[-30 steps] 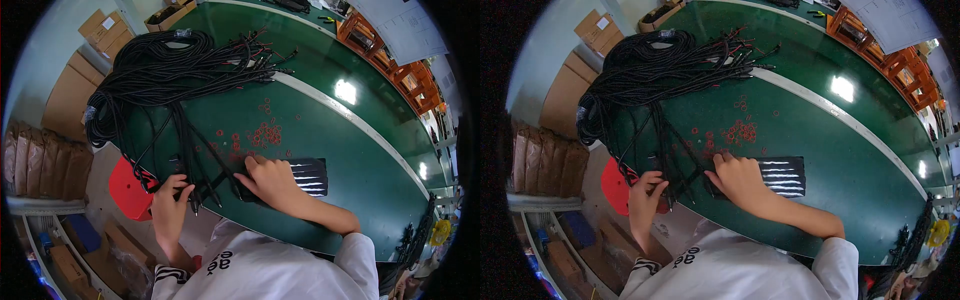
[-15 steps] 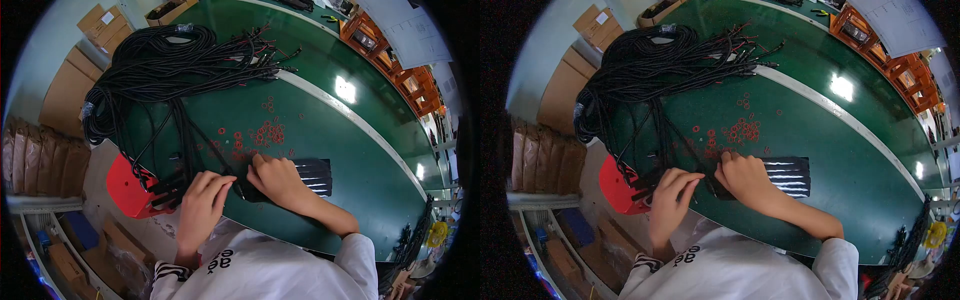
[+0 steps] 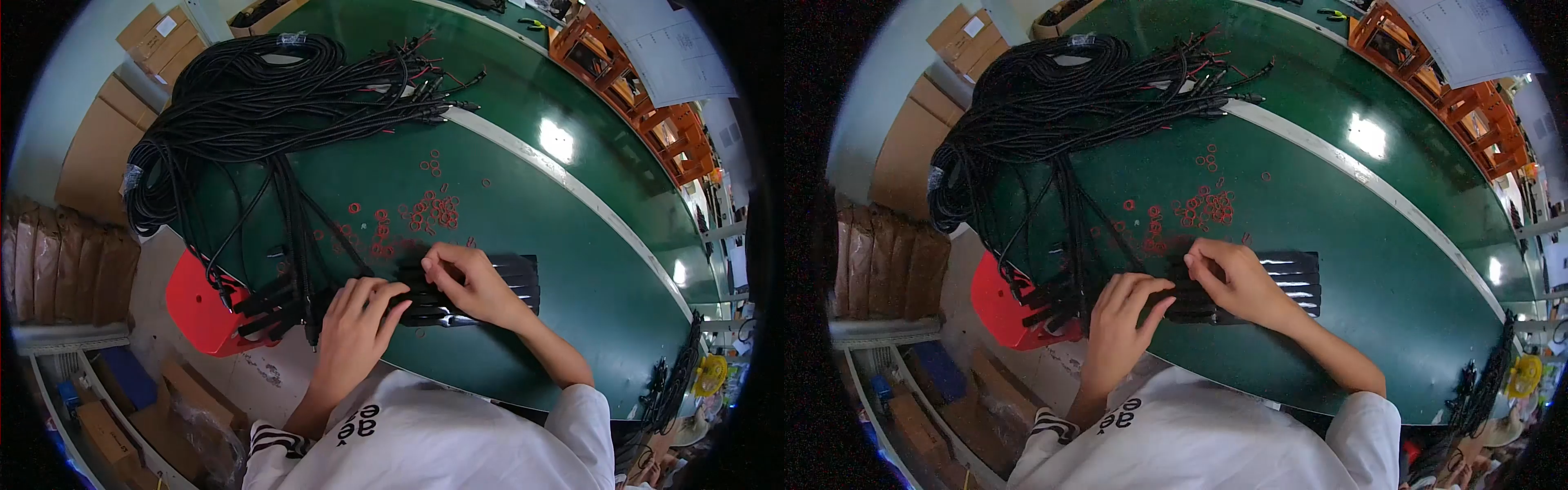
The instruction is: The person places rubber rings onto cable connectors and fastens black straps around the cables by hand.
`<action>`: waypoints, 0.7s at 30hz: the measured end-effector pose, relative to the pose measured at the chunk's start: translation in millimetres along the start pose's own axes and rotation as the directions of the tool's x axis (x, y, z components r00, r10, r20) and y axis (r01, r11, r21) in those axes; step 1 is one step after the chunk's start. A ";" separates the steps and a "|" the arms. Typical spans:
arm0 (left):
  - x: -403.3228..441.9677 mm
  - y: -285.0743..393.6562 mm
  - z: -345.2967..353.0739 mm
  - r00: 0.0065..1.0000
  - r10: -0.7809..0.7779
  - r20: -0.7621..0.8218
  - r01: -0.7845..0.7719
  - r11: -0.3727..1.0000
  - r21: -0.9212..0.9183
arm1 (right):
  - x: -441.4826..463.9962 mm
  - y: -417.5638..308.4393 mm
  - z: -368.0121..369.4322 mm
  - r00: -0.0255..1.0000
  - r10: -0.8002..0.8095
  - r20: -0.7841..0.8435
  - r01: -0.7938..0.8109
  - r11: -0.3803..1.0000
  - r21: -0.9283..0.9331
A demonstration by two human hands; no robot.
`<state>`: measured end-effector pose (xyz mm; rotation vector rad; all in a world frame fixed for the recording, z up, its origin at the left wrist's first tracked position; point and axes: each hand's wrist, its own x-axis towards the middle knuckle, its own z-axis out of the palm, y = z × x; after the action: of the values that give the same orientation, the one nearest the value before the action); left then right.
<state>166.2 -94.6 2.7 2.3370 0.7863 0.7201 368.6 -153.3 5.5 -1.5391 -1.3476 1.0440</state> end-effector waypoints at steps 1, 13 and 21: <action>3.3 0.7 3.3 1.000 0.001 -0.001 -0.001 1.000 0.001 | 0.5 -4.9 0.9 0.999 -0.044 -0.012 0.043 0.997 -0.072; 16.3 -3.7 26.5 0.960 -0.261 -0.102 0.209 0.909 -0.360 | 3.3 -1.7 14.2 0.973 -0.219 -0.077 0.183 0.928 -0.324; 17.3 -15.1 23.2 0.968 -0.249 -0.045 0.205 0.877 -0.435 | 1.3 -0.8 11.2 0.979 -0.200 -0.045 0.175 0.928 -0.329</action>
<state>187.3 -80.8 -18.0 1.7915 0.8331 0.8161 357.9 -151.3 2.6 -1.6271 -1.6367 0.6593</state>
